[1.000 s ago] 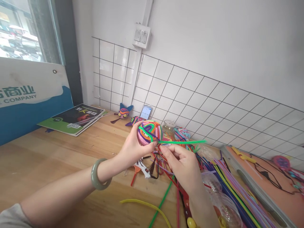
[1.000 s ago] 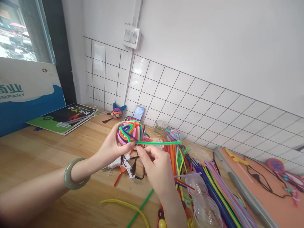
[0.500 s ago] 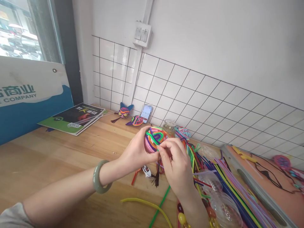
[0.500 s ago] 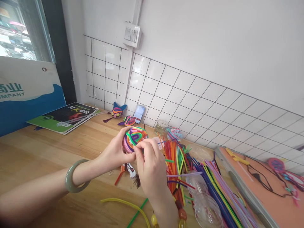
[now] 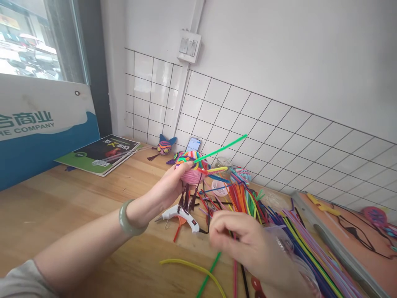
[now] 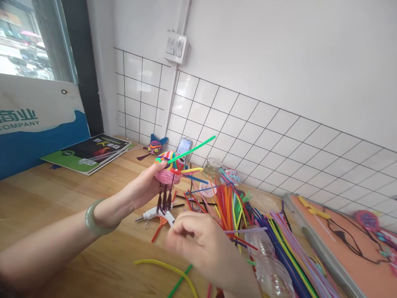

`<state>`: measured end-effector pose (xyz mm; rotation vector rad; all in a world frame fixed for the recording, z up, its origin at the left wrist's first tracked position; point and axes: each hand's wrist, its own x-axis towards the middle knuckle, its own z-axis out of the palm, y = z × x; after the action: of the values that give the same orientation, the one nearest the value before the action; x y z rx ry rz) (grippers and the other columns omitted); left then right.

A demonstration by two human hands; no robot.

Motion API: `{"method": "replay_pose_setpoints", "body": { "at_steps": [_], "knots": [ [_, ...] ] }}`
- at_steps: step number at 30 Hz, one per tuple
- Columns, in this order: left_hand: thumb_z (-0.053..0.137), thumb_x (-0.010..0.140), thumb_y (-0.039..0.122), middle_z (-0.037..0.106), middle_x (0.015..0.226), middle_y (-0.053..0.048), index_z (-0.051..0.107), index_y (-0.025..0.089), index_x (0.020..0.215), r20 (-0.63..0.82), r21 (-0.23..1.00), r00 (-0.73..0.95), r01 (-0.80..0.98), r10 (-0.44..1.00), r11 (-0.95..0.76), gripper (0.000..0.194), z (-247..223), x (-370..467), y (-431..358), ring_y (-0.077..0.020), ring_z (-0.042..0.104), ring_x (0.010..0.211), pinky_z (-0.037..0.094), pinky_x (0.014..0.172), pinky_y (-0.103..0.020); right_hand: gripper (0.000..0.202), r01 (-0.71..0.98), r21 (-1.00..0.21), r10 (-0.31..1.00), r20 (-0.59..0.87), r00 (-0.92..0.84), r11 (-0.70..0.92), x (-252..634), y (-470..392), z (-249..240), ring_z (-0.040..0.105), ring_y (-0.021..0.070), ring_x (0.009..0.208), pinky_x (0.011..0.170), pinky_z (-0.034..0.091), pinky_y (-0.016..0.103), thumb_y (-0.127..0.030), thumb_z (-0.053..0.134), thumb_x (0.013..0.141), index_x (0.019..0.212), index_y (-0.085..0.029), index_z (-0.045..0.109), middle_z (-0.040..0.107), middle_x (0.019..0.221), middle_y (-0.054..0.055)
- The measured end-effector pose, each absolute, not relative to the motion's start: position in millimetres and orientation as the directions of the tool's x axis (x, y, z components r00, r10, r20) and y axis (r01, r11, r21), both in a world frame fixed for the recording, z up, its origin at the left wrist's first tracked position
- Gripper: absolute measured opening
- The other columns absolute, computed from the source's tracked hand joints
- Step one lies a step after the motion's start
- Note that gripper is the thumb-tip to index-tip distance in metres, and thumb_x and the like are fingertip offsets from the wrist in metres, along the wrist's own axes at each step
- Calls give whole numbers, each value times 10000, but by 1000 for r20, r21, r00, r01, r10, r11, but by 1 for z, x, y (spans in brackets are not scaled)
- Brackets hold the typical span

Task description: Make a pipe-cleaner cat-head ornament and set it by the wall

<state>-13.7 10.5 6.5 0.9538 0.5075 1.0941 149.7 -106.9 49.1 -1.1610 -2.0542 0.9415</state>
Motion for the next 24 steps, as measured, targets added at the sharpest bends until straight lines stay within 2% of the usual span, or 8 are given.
{"method": "replay_pose_setpoints", "body": {
  "at_steps": [3, 6, 9, 14, 16, 18, 22, 24],
  "knots": [
    [610, 815, 463, 696, 885, -67, 669, 183, 949, 120, 816, 425, -557, 897, 155, 317, 9, -11, 5, -209, 649, 775, 523, 650, -307, 358, 693, -607, 915, 338, -219, 390, 130, -90, 30, 529, 149, 634, 609, 392, 285, -354, 451, 961, 659, -207, 574, 574, 654, 9],
    [606, 825, 434, 693, 827, -58, 666, 172, 912, 128, 796, 421, -584, 898, 160, 282, 11, -9, 1, -188, 639, 737, 520, 651, -289, 176, 799, -362, 788, 577, -213, 480, 116, -77, 11, 586, 186, 741, 675, 426, 300, -273, 519, 934, 838, -185, 637, 641, 784, 54],
    [631, 812, 410, 693, 792, -53, 663, 158, 878, 74, 777, 412, -595, 908, 207, 263, 10, -5, -4, -162, 627, 693, 501, 610, -250, 165, 871, -160, 650, 730, -212, 464, 109, -71, -3, 602, 198, 709, 668, 427, 306, -270, 563, 913, 830, -167, 662, 644, 742, 58],
    [665, 804, 351, 682, 824, -41, 649, 148, 879, 99, 744, 389, -640, 916, 191, 217, 7, 3, -14, -138, 615, 746, 492, 694, -231, 159, 950, -52, 608, 778, -155, 309, 103, -63, -19, 605, 201, 634, 620, 402, 303, -243, 589, 888, 785, -168, 684, 657, 684, 50],
    [652, 816, 344, 682, 874, -45, 649, 153, 916, 139, 740, 382, -653, 914, 161, 216, 5, 4, -14, -147, 616, 797, 490, 751, -248, 184, 952, -59, 614, 775, -146, 301, 101, -60, -20, 619, 204, 664, 640, 410, 302, -176, 538, 901, 797, -154, 688, 671, 706, 68],
    [650, 815, 360, 680, 886, -47, 649, 159, 931, 154, 744, 374, -653, 915, 142, 232, 4, 3, -11, -158, 617, 805, 490, 743, -263, 217, 920, -140, 657, 739, -149, 366, 102, -62, -13, 623, 197, 685, 651, 422, 297, -144, 507, 906, 785, -147, 686, 673, 713, 73],
    [648, 802, 404, 686, 913, -53, 649, 182, 989, 107, 774, 289, -625, 951, 102, 290, 4, -4, 4, -182, 627, 819, 476, 657, -261, 220, 655, -549, 811, 558, -173, 518, 121, -81, 18, 559, 134, 587, 561, 424, 248, -204, 575, 887, 679, -189, 645, 614, 629, 7],
    [641, 801, 415, 690, 943, -61, 650, 187, 1002, 86, 780, 238, -620, 967, 83, 304, 5, -9, 12, -193, 632, 842, 470, 645, -261, 213, 510, -646, 813, 539, -221, 568, 143, -100, 32, 533, 136, 580, 554, 429, 261, -261, 596, 882, 679, -213, 639, 583, 615, -7]
  ]
}}
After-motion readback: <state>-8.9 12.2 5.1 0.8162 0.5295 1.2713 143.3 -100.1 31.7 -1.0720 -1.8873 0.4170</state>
